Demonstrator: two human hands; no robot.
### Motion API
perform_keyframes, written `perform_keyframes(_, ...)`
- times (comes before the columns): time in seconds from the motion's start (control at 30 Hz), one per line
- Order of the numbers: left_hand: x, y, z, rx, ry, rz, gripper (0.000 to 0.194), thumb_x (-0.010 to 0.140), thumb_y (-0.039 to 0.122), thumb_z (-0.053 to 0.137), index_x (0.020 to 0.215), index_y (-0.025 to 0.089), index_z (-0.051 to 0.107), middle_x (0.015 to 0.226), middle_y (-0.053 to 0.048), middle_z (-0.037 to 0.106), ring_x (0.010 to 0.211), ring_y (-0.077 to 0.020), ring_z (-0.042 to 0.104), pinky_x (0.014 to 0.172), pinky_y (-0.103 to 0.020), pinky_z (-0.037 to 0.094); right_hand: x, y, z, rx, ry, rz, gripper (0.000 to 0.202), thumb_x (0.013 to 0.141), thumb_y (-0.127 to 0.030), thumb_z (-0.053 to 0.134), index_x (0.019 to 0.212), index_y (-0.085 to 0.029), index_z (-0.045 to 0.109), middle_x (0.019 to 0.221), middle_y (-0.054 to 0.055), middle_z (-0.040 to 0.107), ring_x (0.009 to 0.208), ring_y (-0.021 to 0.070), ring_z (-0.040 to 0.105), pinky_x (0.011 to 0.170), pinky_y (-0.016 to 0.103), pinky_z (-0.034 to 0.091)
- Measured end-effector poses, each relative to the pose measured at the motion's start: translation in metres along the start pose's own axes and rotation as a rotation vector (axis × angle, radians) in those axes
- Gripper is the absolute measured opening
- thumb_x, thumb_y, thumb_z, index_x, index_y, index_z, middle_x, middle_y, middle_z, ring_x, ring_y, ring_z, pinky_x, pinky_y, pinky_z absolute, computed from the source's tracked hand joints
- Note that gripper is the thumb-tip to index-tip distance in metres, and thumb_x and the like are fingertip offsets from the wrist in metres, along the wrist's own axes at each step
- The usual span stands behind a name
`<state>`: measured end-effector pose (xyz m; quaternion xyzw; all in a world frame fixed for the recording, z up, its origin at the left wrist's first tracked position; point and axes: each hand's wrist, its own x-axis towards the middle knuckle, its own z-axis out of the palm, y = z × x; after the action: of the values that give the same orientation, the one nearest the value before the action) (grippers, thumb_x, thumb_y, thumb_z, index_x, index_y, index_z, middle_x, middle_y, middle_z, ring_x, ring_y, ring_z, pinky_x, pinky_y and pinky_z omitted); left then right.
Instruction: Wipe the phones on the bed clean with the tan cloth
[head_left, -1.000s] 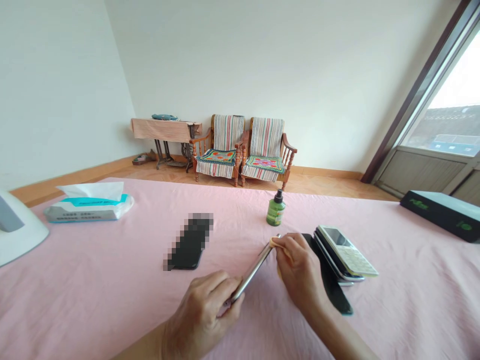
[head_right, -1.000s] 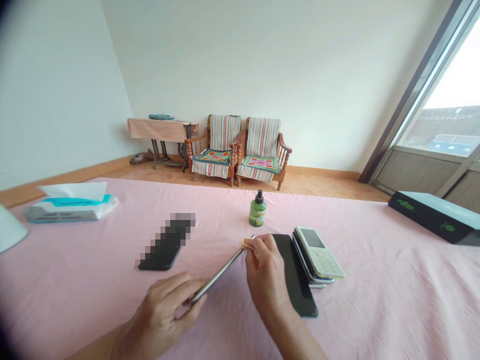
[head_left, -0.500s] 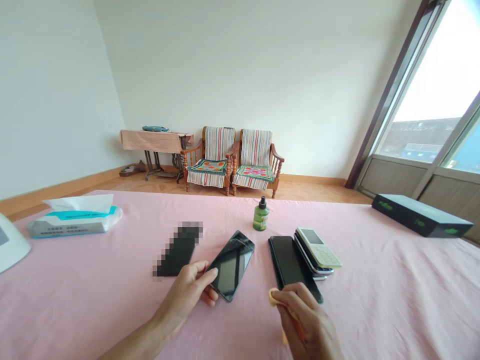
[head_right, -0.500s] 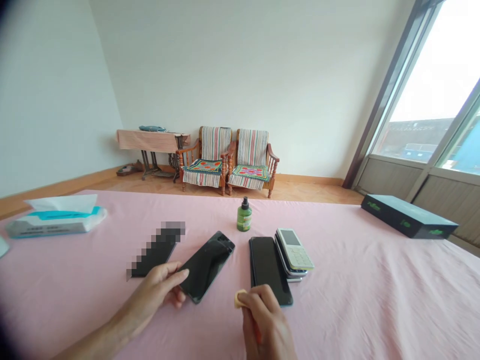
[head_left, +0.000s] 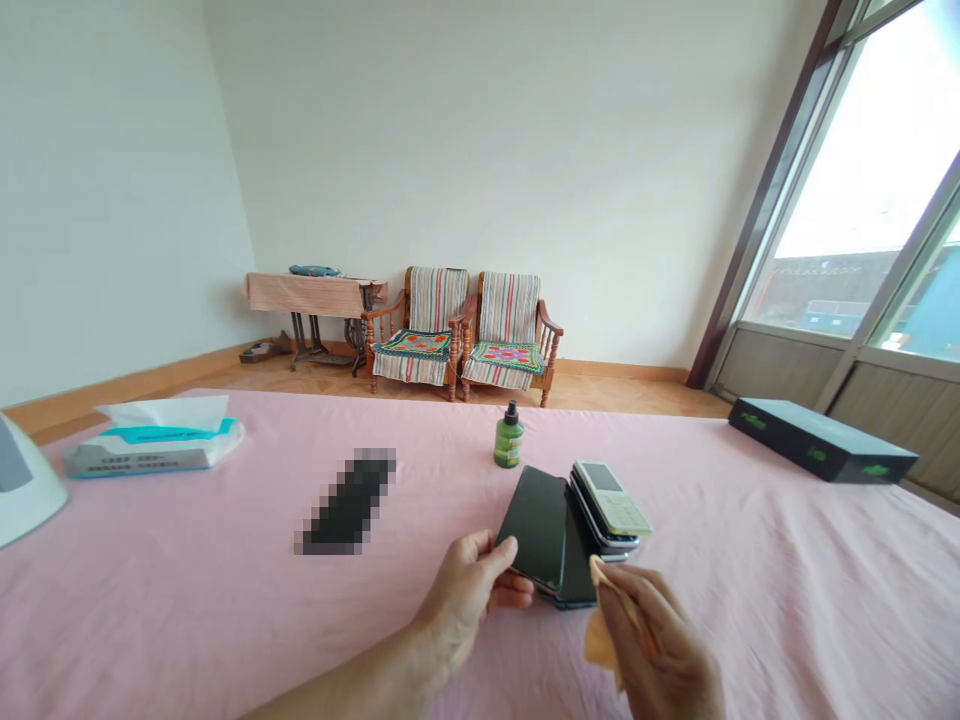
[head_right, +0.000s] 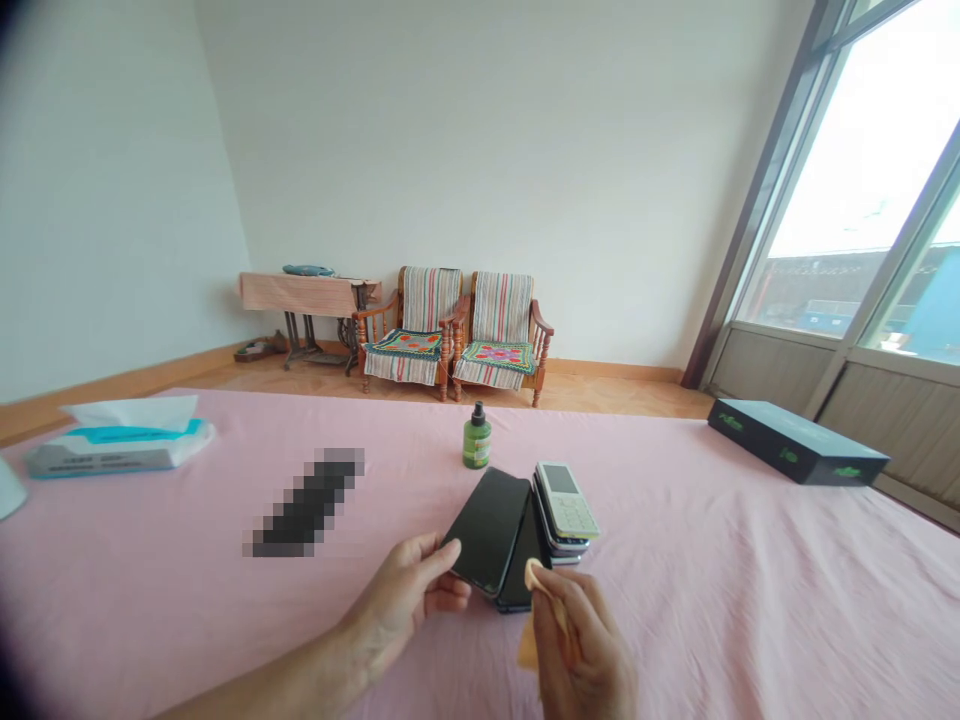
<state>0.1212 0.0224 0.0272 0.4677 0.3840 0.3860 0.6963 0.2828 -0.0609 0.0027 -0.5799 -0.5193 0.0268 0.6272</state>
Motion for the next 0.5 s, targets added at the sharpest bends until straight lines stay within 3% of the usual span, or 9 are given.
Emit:
perform_keyframes(0.1,0.0,-0.004,0.009,0.051,-0.058,-0.028,0.041,0.065,0.045,0.075,0.081,0.012,0.057,0.073,-0.007,0.068,0.062,-0.0156,0.066,0.06,-0.026,0.053,0.0,0.0,-0.001,0.013,0.007,0.005,0.022,0.083,-0.038,0.06,0.09,-0.02,0.07,0.09,0.008,0.066,0.082,0.0191,0.066,0.068,0.023,0.054)
perform_keyframes(0.23,-0.002,-0.004,0.01,0.167,-0.131,-0.036,0.04,0.053,0.029,0.082,0.078,0.014,0.055,0.069,-0.002,0.067,0.059,-0.0159,0.065,0.057,-0.027,0.052,0.001,-0.003,-0.002,0.031,0.018,0.018,0.019,0.084,-0.035,0.06,0.091,-0.02,0.069,0.091,0.007,0.066,0.085,0.0186,0.065,0.072,0.024,0.053)
perform_keyframes(0.37,0.001,-0.008,0.009,0.309,-0.122,-0.029,0.033,0.058,0.028,0.078,0.071,0.017,0.05,0.052,0.005,0.057,0.044,-0.0127,0.059,0.043,-0.021,0.047,0.001,-0.004,-0.005,0.043,0.032,0.016,0.019,0.084,-0.034,0.06,0.092,-0.019,0.069,0.092,0.008,0.065,0.085,0.0188,0.064,0.07,0.024,0.053)
perform_keyframes(0.5,0.005,-0.013,0.012,0.428,-0.106,-0.003,0.03,0.063,0.03,0.075,0.07,0.018,0.049,0.049,0.007,0.052,0.039,-0.0107,0.055,0.035,-0.016,0.04,0.001,-0.005,-0.006,0.036,0.042,0.02,0.02,0.084,-0.035,0.059,0.091,-0.019,0.069,0.092,0.009,0.066,0.085,0.0195,0.065,0.069,0.024,0.055)
